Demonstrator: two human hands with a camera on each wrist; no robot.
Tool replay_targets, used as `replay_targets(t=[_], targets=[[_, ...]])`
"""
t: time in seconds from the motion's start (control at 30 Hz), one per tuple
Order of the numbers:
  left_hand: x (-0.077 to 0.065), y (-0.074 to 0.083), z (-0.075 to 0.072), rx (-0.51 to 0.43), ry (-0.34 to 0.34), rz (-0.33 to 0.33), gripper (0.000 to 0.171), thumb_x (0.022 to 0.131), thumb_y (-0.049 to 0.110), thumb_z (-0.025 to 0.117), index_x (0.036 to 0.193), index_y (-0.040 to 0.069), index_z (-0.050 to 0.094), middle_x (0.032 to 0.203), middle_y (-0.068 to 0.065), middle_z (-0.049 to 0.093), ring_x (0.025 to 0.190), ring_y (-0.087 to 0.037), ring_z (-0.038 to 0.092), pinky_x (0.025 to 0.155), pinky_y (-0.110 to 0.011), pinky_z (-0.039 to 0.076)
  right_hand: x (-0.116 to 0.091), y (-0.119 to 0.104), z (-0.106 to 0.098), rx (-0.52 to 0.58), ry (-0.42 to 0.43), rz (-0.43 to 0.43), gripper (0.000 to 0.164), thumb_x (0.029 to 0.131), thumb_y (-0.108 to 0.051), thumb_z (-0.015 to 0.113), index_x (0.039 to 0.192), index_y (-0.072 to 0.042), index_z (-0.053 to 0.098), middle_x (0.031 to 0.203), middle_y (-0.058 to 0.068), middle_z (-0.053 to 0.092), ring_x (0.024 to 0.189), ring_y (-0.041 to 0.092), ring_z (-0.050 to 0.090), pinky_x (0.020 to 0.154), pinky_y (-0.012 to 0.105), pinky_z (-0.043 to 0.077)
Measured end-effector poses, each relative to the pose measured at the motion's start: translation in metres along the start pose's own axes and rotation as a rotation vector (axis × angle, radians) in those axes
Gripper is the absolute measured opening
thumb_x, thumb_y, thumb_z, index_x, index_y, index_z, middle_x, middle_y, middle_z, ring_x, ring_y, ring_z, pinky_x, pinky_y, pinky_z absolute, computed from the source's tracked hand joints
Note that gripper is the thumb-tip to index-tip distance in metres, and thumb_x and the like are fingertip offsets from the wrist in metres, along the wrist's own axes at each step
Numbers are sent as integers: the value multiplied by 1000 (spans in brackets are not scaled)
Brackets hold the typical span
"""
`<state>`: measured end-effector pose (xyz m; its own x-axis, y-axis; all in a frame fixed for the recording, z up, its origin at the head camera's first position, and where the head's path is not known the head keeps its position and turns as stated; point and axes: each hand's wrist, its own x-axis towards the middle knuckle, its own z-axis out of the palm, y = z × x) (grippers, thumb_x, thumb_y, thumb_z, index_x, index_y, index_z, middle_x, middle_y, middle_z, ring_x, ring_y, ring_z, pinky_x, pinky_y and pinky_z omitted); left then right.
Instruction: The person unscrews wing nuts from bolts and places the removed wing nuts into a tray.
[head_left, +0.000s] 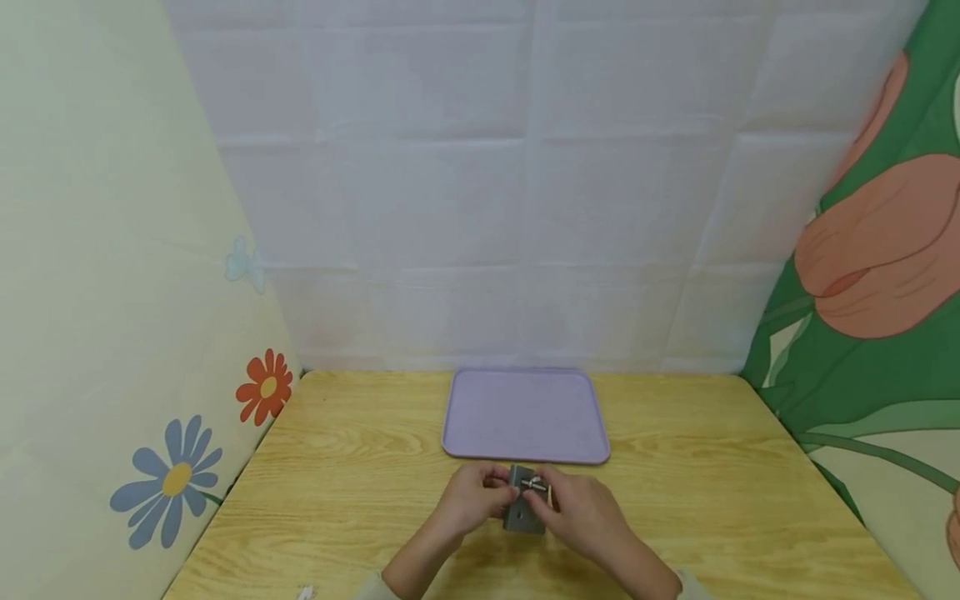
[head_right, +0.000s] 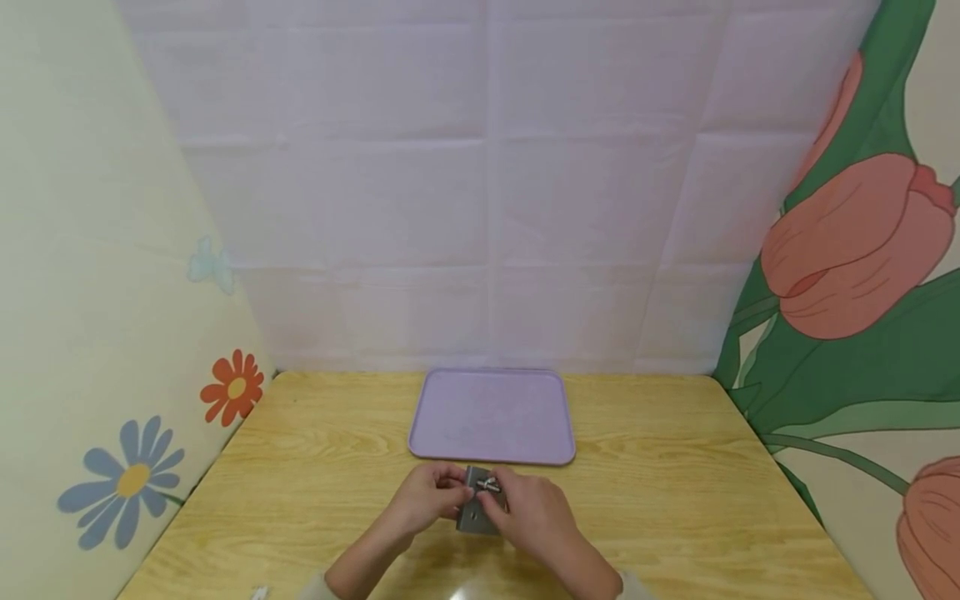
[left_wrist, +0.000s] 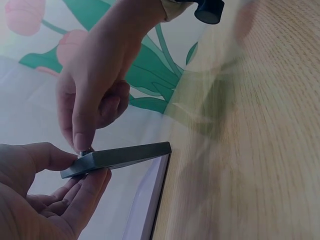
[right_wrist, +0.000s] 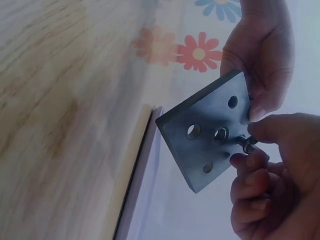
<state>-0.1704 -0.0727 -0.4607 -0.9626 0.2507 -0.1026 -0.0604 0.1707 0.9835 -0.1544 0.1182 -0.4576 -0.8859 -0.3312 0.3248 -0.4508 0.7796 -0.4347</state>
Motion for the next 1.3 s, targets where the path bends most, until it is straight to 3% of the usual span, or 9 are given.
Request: replay_targets(t=[0.17, 0.27, 0.37, 0.57, 0.77, 0.9, 1.0, 1.13, 1.3], targets=[[0, 1, -1, 4, -2, -7, 18, 86, 0, 71, 102, -6, 67, 86, -7, 68, 76, -15, 66, 62, -31, 62, -2, 0, -2, -71, 45, -82, 18, 90, -21, 75, 105, -16, 69, 58, -18, 42, 48, -4, 32, 39, 17, 26], [0, 1, -2, 5, -3, -6, 18, 86, 0, 71, 102, -6, 67, 86, -7, 68, 76, -15, 67, 62, -31, 62, -1, 0, -3, -55, 34, -69, 16, 92, -25, 73, 105, -16, 69, 57, -19, 41, 46, -5, 31, 40, 17, 26], [0, 0, -1, 2, 1, 4, 18, 85, -1, 71, 102, -7, 67, 85, -7, 69, 76, -16, 67, 62, -31, 62, 0, 0, -4, 22, 8, 14, 17, 97, -35, 66, 97, -19, 70, 55, -18, 40, 46, -3, 32, 42, 18, 28], [-1, 0, 0, -8, 6, 13, 18, 85, -1, 71, 102, -7, 67, 85, -7, 68, 75, -15, 66, 62, -32, 62, 3, 1, -4, 227, -99, 218, 45, 105, -47, 46, 77, -19, 66, 59, -10, 46, 55, 7, 42, 49, 23, 35], [-3, 1, 0, -6, -3, 3, 17, 85, -2, 71, 101, -7, 67, 85, -7, 68, 75, -16, 66, 61, -31, 62, 3, 1, -4, 424, -207, 288, 55, 106, -51, 41, 76, -12, 66, 53, -4, 50, 47, 10, 42, 42, 23, 31], [-3, 1, 0, -1, -8, -2, 15, 85, -2, 71, 100, -6, 67, 84, -6, 68, 74, -15, 67, 61, -31, 62, 4, 2, -3, 353, -179, 221, 48, 105, -47, 47, 74, -15, 65, 56, -9, 46, 49, 5, 39, 44, 22, 30], [-2, 0, 0, 5, -8, -4, 16, 86, -2, 71, 101, -5, 67, 84, -6, 69, 75, -16, 67, 61, -32, 62, 4, 2, -2, 220, -134, 160, 39, 102, -46, 54, 76, -19, 64, 57, -12, 42, 50, 2, 35, 44, 21, 29], [-1, -2, -1, 4, -2, -2, 16, 87, -1, 71, 102, -6, 67, 85, -6, 68, 75, -16, 67, 62, -32, 62, 2, 1, -4, 65, -76, 76, 25, 96, -44, 65, 86, -21, 65, 57, -15, 41, 48, 0, 34, 42, 20, 28], [-1, -1, -2, -1, 3, 7, 18, 86, -1, 71, 102, -7, 67, 86, -8, 68, 76, -16, 66, 63, -32, 62, -1, -1, -6, -32, -26, -8, 17, 92, -31, 73, 98, -17, 67, 57, -16, 41, 47, -2, 32, 40, 19, 27]])
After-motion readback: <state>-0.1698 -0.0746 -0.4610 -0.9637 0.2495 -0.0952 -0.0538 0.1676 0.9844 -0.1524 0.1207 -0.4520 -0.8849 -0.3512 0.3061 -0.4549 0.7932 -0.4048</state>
